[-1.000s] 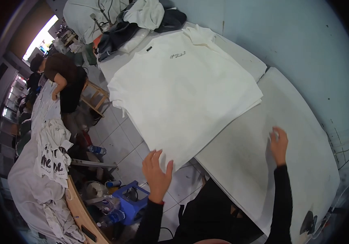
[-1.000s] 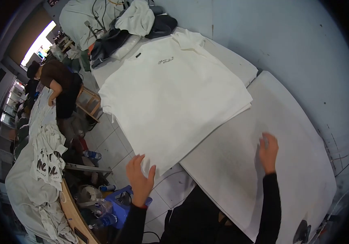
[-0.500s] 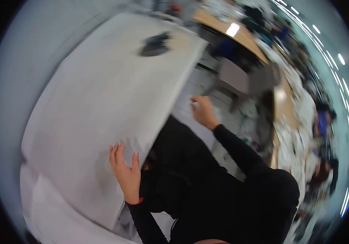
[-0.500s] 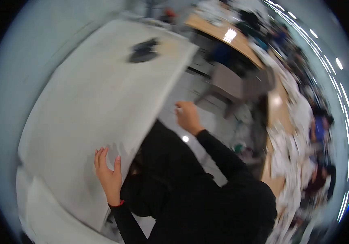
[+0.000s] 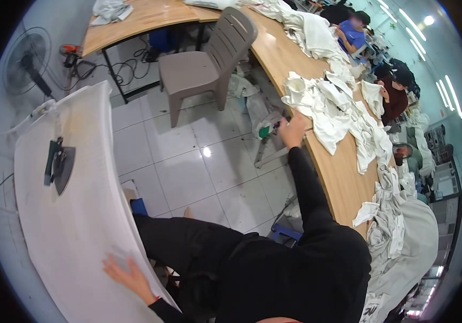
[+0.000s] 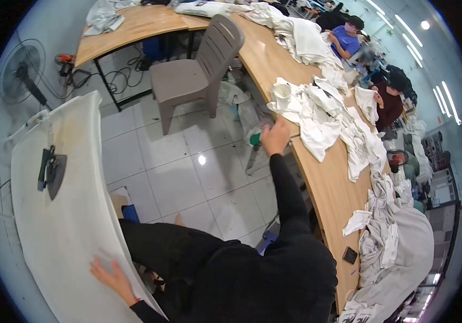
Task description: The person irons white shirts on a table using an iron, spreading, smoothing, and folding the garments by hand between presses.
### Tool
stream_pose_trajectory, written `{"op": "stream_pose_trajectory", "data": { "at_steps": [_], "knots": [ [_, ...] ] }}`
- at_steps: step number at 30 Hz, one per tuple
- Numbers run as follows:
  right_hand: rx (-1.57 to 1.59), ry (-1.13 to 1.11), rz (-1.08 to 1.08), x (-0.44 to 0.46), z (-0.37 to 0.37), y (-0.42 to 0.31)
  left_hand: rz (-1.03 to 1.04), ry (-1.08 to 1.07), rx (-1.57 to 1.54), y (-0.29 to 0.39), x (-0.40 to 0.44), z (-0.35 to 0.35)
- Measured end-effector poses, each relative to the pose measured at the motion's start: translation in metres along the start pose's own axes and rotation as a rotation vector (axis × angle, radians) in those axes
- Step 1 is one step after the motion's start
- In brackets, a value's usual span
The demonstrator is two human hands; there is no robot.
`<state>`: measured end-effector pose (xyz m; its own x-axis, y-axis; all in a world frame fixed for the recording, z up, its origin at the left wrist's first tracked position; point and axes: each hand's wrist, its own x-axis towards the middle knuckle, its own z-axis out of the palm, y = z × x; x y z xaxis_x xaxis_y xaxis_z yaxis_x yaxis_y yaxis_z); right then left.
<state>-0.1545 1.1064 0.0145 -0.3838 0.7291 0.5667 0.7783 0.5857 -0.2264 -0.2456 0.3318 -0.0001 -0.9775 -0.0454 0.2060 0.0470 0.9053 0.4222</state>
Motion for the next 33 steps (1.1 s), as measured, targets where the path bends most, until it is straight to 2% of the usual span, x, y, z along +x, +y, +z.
{"op": "stream_pose_trajectory", "data": {
  "at_steps": [2,4,7,10,11,13,16,18,19,20,21,22,23,24,26,28,29,31,33],
  "knots": [
    [0.023,0.066,0.193,0.056,-0.01,0.045,-0.009,0.058,0.05,-0.012,0.02,-0.016],
    [0.009,0.043,0.241,0.105,0.001,0.11,0.016,0.114,0.099,-0.028,0.041,-0.029],
    [-0.061,0.033,0.202,0.158,0.02,0.175,0.06,0.135,0.183,-0.069,0.077,-0.043],
    [-0.401,-0.323,0.122,0.204,0.018,0.212,0.199,0.135,0.294,-0.106,0.121,-0.066],
    [-0.404,-0.279,0.137,0.217,0.033,0.239,0.256,0.135,0.34,-0.117,0.133,-0.075],
    [-0.408,-0.189,0.167,0.242,0.061,0.291,0.193,0.178,0.329,-0.115,0.152,-0.094],
    [0.156,-0.075,0.464,0.278,0.043,0.304,0.061,0.168,0.244,-0.11,0.174,-0.127],
    [0.606,0.231,0.505,0.308,0.034,0.309,-0.029,0.211,0.171,-0.111,0.18,-0.136],
    [0.851,0.362,0.508,0.32,0.009,0.288,-0.067,0.235,0.13,-0.117,0.181,-0.137],
    [0.963,0.396,0.419,0.334,-0.011,0.284,-0.107,0.235,0.102,-0.119,0.179,-0.136],
    [0.974,0.517,0.355,0.344,-0.032,0.262,-0.146,0.238,0.078,-0.125,0.174,-0.133],
    [1.145,0.593,0.347,0.363,-0.049,0.26,-0.186,0.241,0.054,-0.127,0.17,-0.131],
    [1.134,0.678,0.243,0.37,-0.075,0.235,-0.165,0.243,0.054,-0.131,0.165,-0.127],
    [1.221,0.614,0.109,0.388,-0.094,0.249,-0.144,0.244,0.052,-0.124,0.157,-0.124],
    [1.047,0.823,0.149,0.39,-0.164,0.16,-0.116,0.23,0.036,-0.126,0.145,-0.125],
    [1.169,0.764,-0.052,0.393,-0.222,0.108,-0.102,0.2,0.007,-0.12,0.135,-0.13],
    [1.164,0.78,-0.067,0.374,-0.254,0.049,-0.146,0.222,-0.029,-0.108,0.13,-0.136],
    [1.179,0.838,-0.304,0.351,-0.299,-0.035,-0.233,0.273,-0.099,-0.075,0.128,-0.15],
    [1.259,0.743,-0.551,0.327,-0.341,-0.1,-0.176,0.297,-0.169,-0.068,0.125,-0.16]
  ]
}}
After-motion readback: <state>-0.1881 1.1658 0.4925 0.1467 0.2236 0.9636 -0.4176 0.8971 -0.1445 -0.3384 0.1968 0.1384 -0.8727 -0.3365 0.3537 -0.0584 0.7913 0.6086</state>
